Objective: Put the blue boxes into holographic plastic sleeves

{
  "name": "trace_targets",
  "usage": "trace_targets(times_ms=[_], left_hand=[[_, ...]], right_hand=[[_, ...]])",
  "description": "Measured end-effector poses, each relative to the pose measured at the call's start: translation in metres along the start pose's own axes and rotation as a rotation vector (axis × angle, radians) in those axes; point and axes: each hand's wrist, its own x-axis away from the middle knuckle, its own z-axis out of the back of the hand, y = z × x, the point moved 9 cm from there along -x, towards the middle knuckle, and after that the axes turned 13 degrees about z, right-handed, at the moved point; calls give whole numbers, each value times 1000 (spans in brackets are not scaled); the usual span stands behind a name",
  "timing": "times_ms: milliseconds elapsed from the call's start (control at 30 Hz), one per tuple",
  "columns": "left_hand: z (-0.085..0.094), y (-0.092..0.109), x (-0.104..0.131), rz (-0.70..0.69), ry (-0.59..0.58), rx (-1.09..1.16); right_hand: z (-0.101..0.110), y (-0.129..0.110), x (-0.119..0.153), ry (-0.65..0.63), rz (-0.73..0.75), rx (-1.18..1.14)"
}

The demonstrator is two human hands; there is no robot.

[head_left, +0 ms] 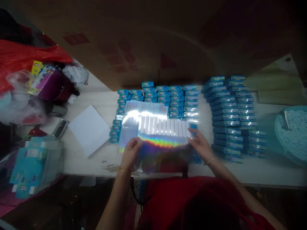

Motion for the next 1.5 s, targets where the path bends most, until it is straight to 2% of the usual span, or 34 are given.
trace_targets(times_ms=[67,100,133,200,267,367,467,533,567,700,767,833,933,1000,1033,1100,1167,1233,1300,1333,1400,1500], left_hand=[[-17,16,11,-22,-105,-85],[-27,23,17,-36,-159,-132],[-38,29,23,-45,-217,-183],[-56,41,35,-69,-326,-272],[-65,56,46,-118,-378,-334],[-63,85,59,-306,-347,-454],[-49,121,72,-669,-109,-584],[-42,136,79,-834,40,-575],[-41,139,80,-850,58,-553],[-55,142,74,-764,-19,-575],[-51,146,70,-731,40,-587],[-33,145,55,-617,126,-506],[4,121,13,-336,219,-353],[23,101,-16,-221,282,-392],[28,95,-28,-222,323,-472],[25,92,-41,-350,423,-686],[4,91,-45,-553,455,-891],[-26,82,-48,-695,329,-1047],[-49,67,-57,-706,99,-1161],[-55,61,-62,-678,-1,-1192],[-52,56,-73,-608,-99,-1222],[-38,61,-88,-545,-68,-1238]], right_hand=[[4,-38,-3,28,214,341],[-3,-61,-5,12,346,477],[-16,-84,-5,-38,478,569],[-53,-122,-4,-226,703,614],[-82,-149,-4,-363,830,555],[-101,-169,-11,-461,843,370],[-106,-174,-19,-543,720,217],[-109,-182,-23,-599,651,143],[-111,-188,-24,-626,637,103],[-117,-214,-29,-760,612,-58],[-117,-211,-37,-816,554,-74],[-113,-192,-49,-863,480,-30],[-109,-142,-68,-955,379,67],[-112,-107,-79,-985,329,103],[-116,-93,-83,-985,316,121],[-129,-72,-90,-959,314,144],[-142,-63,-94,-922,325,143],[-151,-60,-96,-899,328,129],[-152,-57,-98,-887,325,127],[-150,-55,-100,-875,324,120],[-142,-48,-104,-836,309,66],[-130,-28,-114,-678,219,-82]])
